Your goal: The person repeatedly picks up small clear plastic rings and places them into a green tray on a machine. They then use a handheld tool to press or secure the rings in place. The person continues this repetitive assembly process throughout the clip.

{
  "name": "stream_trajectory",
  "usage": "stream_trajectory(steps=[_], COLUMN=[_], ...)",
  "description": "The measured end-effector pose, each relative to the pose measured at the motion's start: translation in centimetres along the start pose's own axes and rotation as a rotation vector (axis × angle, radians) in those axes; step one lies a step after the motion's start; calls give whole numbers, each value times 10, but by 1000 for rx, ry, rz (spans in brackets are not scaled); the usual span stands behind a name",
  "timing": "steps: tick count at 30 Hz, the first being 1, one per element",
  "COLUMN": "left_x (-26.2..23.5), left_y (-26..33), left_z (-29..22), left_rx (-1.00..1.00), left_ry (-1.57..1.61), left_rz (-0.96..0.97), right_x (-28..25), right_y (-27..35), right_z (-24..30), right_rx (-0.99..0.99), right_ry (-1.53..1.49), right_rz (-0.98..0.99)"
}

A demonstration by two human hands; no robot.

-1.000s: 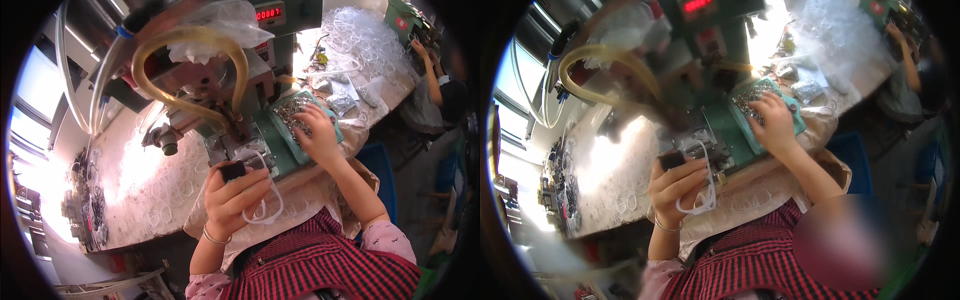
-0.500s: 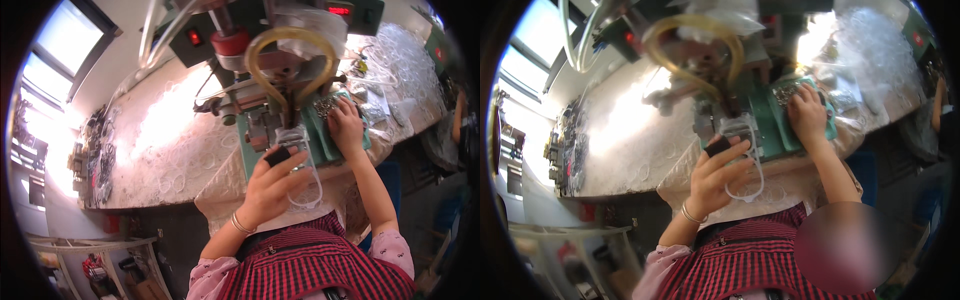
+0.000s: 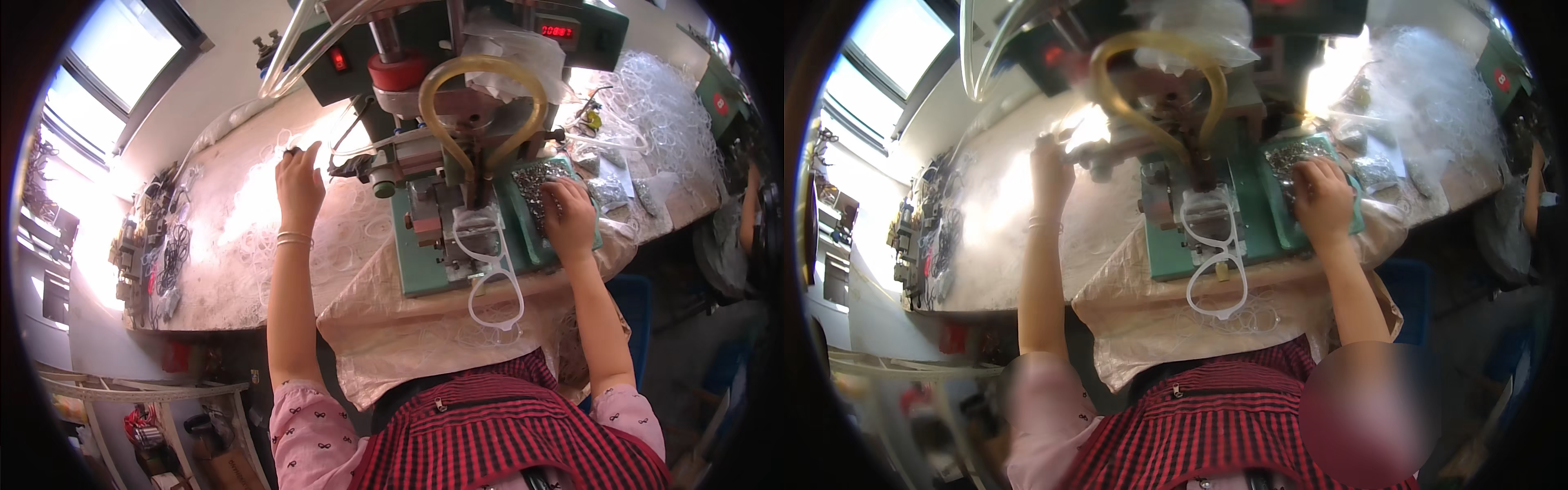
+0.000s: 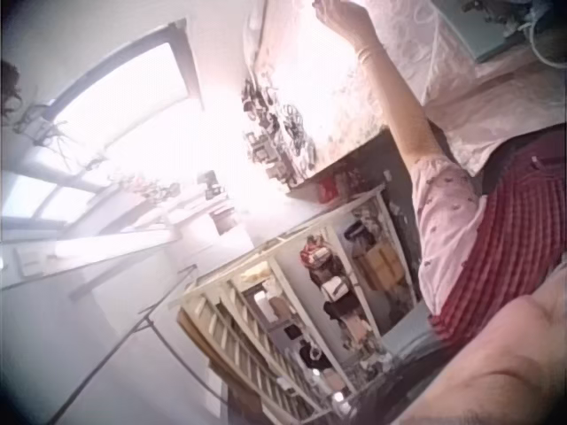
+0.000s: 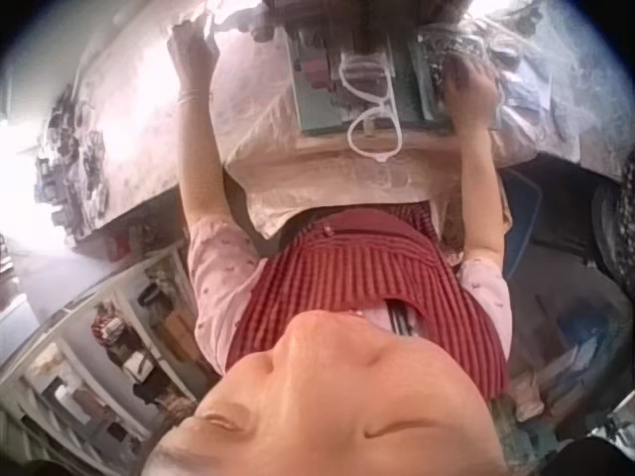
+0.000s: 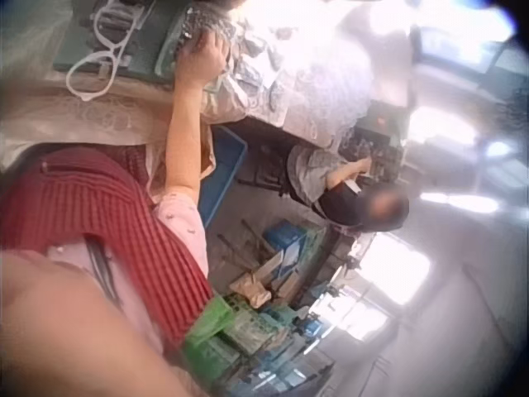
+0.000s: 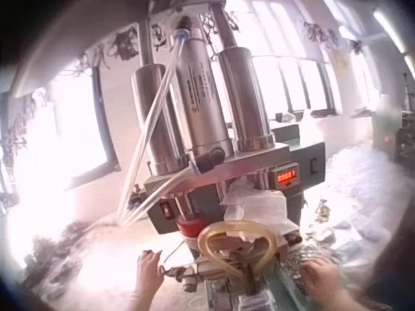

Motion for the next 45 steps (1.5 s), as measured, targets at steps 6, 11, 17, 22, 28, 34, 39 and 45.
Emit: stream_trajectory(steps=[6,11,17,22,28,34,39,45], left_x=[54,56,21,42,-77,-141,-140,-118], left_y=[49,79,144,163,73,29,43,70], left_z=[21,40,-10,-5,-82,-139,-161,-230], left_rx=[-211,-894,-1070,-1125,-409,-86,-19,419], left_ry=[307,1249,1581,1852,1963,1349,1320,1011], left_rz=[-44,140,46,-7,-186,-267,-180,98], right_x=[-21,13,24,4,24,32,-17,-10], right_y=[57,49,20,-22,-17,-15,-8,20], right_z=[-64,-85,-17,50,67,84,104,-11], right_rx=[570,705,631,307,409,637,287,86], right_ry=[-545,-868,-970,-848,-1031,-1259,-867,200], right_rz=[-191,-282,-136,49,0,122,57,119])
Point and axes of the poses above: each hand's wrist, its own y-axis away from the middle knuckle, its own x-axis out of the palm, z = x × y, the point moved 9 cm from there along -y, towards the middle knuckle, and after that the axes turned 5 degrees about -x, right-handed, at the moved point
